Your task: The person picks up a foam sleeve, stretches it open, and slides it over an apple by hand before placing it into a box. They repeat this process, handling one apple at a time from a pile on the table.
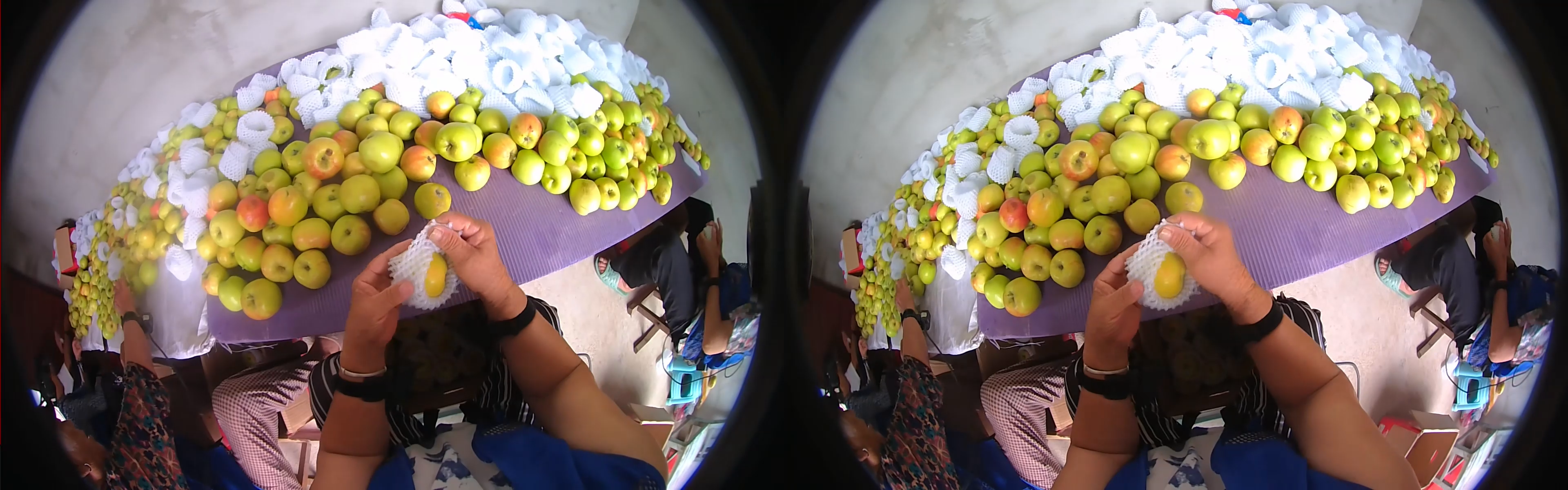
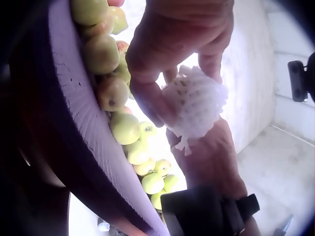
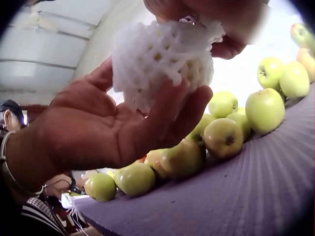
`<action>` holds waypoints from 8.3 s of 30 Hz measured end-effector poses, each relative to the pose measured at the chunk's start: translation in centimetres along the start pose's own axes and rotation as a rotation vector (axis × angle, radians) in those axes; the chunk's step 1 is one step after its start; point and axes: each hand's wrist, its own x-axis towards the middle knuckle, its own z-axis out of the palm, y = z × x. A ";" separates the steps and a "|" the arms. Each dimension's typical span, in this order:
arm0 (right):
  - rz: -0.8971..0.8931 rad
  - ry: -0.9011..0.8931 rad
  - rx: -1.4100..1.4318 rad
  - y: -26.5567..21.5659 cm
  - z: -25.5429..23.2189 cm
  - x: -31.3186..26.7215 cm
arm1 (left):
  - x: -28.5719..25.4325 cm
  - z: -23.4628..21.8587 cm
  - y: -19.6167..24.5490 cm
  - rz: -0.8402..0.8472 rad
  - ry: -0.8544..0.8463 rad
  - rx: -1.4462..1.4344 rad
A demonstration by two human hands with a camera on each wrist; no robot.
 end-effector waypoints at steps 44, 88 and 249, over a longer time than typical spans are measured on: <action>-0.143 -0.151 -0.244 0.4 1.6 -0.1 | 0.7 0.6 -1.1 0.175 -0.012 -0.196; -0.231 -0.067 0.006 1.9 4.3 -1.8 | -0.5 -1.3 0.3 0.088 0.082 -0.049; 0.771 -0.250 -0.526 26.0 0.8 -22.7 | -8.7 -16.6 -19.9 -0.529 -0.245 1.753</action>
